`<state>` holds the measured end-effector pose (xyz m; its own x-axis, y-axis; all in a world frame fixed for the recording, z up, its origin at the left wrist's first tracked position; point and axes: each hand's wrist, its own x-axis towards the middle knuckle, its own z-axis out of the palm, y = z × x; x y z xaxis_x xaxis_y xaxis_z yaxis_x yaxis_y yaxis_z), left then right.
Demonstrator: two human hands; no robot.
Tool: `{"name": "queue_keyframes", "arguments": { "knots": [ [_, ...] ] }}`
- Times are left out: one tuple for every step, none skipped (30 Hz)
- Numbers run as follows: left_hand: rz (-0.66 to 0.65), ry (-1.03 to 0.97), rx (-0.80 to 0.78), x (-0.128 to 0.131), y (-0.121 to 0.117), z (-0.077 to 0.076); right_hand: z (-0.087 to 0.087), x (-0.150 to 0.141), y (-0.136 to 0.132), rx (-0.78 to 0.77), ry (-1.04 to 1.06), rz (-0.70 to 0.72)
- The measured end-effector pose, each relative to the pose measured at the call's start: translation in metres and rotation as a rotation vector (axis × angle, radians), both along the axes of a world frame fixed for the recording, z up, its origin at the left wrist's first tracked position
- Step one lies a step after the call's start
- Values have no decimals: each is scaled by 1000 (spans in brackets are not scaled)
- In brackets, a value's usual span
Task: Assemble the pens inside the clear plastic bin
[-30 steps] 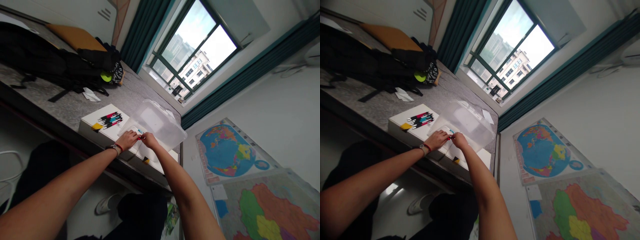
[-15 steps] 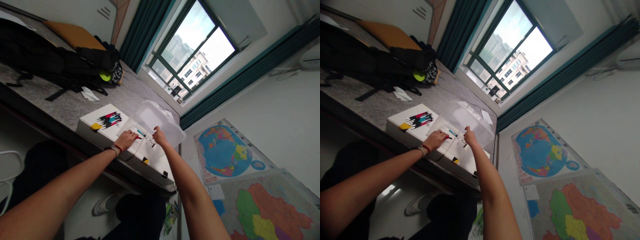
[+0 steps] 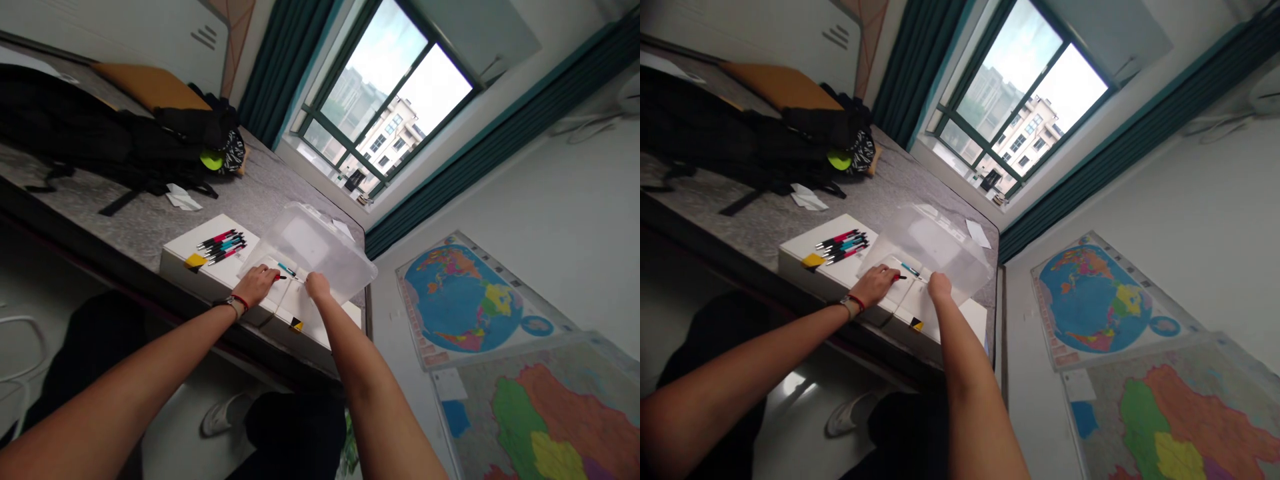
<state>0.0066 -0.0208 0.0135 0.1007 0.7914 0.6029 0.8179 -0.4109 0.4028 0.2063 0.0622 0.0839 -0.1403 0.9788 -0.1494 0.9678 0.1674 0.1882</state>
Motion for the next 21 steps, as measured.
{"name": "queue_keyframes", "arguments": {
  "knots": [
    [-5, 2, 1, 0, 1, -1, -2, 0, 0, 3, 11, 8],
    [-10, 4, 2, 0, 1, -1, -4, 0, -1, 8, 23, 21],
    [-15, 7, 1, 1, 1, -1, -6, 0, -1, 14, 36, 35],
    [-20, 10, 0, 1, 1, -2, -8, 0, -1, 20, 48, 46],
    [-26, 12, -2, 1, 2, -2, -9, 0, -1, 26, 59, 55],
    [-32, 14, -4, 1, 2, -2, -10, 0, -2, 30, 67, 59],
    [-35, 16, -8, 1, 2, -2, -10, 1, -2, 32, 74, 63],
    [-33, 18, -10, 1, 1, -2, -10, 1, -3, 33, 80, 67],
    [-27, 18, -12, 2, 1, -2, -10, 2, -3, 34, 89, 74],
    [-21, 21, -14, 2, 1, -2, -10, 2, -4, 38, 102, 83],
    [-15, 25, -16, 2, 1, -2, -10, 2, -6, 47, 119, 89],
    [-10, 31, -19, 2, 1, -1, -9, 2, -8, 61, 144, 91],
    [-9, 40, -23, 3, 0, 0, -9, 2, -10, 81, 176, 88],
    [-8, 51, -29, 3, 0, 1, -10, 1, -13, 104, 215, 76],
    [-9, 64, -36, 3, -1, 2, -10, 0, -16, 126, 264, 59],
    [-9, 78, -41, 3, -1, 3, -12, -1, -20, 143, 323, 39],
    [-10, 92, -45, 3, -2, 3, -14, -2, -24, 155, 394, 20],
    [-15, 107, -47, 4, -2, 4, -16, -3, -29, 164, 475, 8],
    [-18, 119, -47, 4, -2, 4, -19, -3, -33, 173, 567, 3],
    [-22, 130, -47, 4, -2, 5, -23, -4, -38, 183, 664, 2],
    [-26, 138, -46, 4, -2, 5, -27, -5, -42, 195, 765, 3]
  ]
}}
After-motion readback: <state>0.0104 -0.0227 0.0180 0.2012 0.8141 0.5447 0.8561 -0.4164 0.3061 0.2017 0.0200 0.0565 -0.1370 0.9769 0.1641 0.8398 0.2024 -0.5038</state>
